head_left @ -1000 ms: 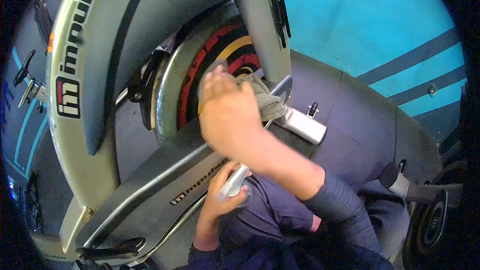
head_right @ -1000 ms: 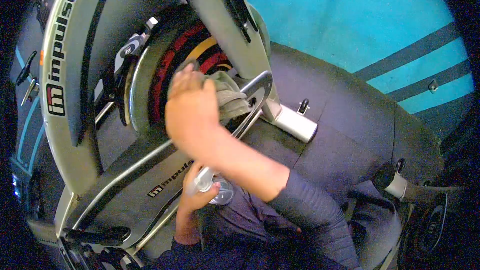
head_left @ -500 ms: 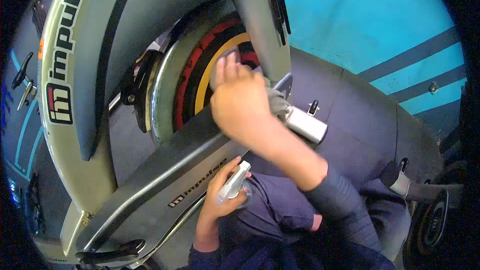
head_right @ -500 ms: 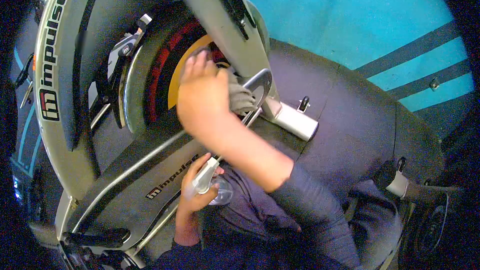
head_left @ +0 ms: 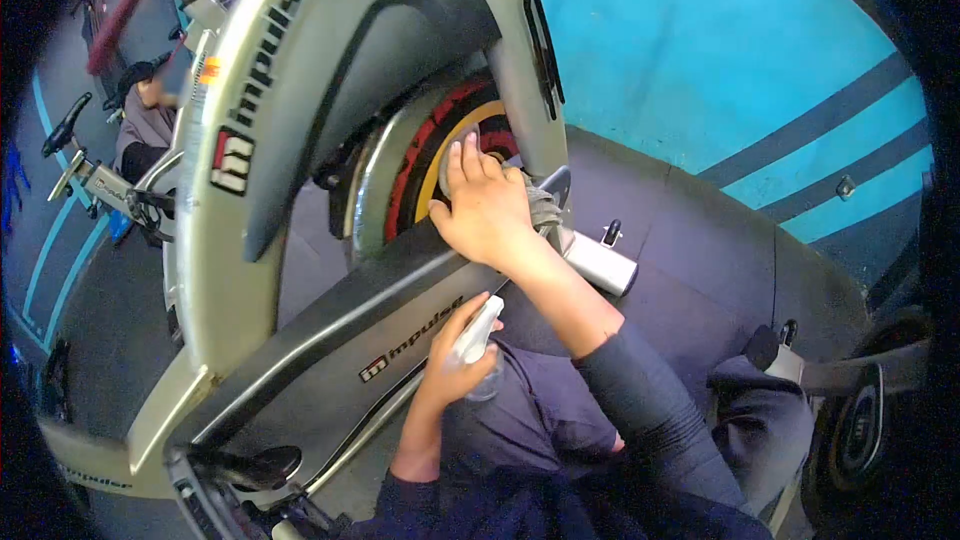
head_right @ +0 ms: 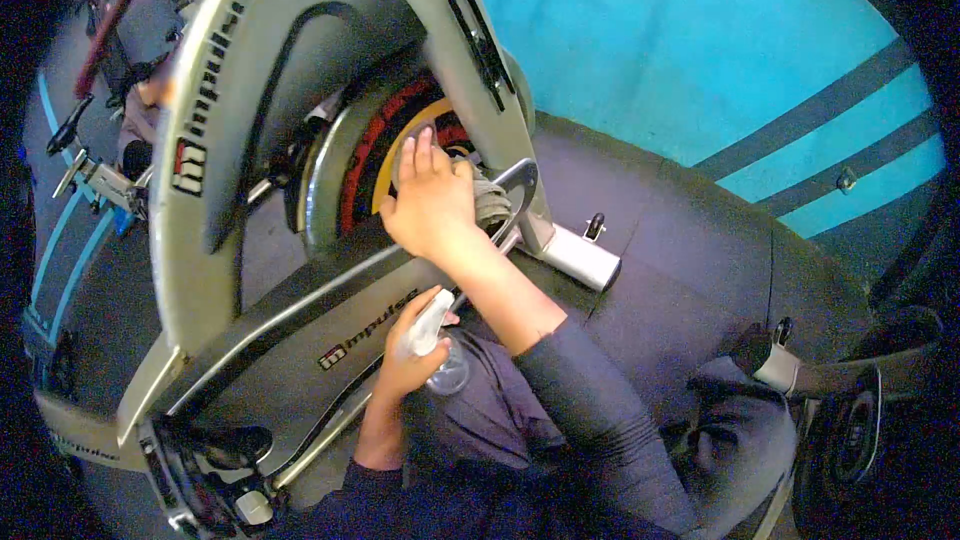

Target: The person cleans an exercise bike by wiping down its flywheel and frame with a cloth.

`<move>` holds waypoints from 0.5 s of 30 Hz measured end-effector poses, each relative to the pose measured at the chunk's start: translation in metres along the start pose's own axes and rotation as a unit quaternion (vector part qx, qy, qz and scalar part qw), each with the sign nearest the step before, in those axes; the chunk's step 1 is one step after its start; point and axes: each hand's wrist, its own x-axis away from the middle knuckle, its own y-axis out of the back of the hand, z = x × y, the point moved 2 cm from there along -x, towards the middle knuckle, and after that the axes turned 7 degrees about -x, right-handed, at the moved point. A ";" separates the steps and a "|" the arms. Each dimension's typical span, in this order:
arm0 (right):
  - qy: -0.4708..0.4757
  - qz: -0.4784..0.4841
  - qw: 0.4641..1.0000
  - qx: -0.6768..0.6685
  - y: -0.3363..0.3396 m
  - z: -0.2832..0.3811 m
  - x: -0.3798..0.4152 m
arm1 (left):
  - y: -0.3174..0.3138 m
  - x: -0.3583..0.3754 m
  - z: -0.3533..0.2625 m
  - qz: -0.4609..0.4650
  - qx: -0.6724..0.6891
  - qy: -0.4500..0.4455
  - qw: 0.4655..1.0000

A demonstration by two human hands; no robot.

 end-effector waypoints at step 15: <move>-0.069 0.138 0.988 -0.008 0.009 0.000 -0.003 | -0.003 0.001 -0.008 -0.035 0.042 -0.037 0.998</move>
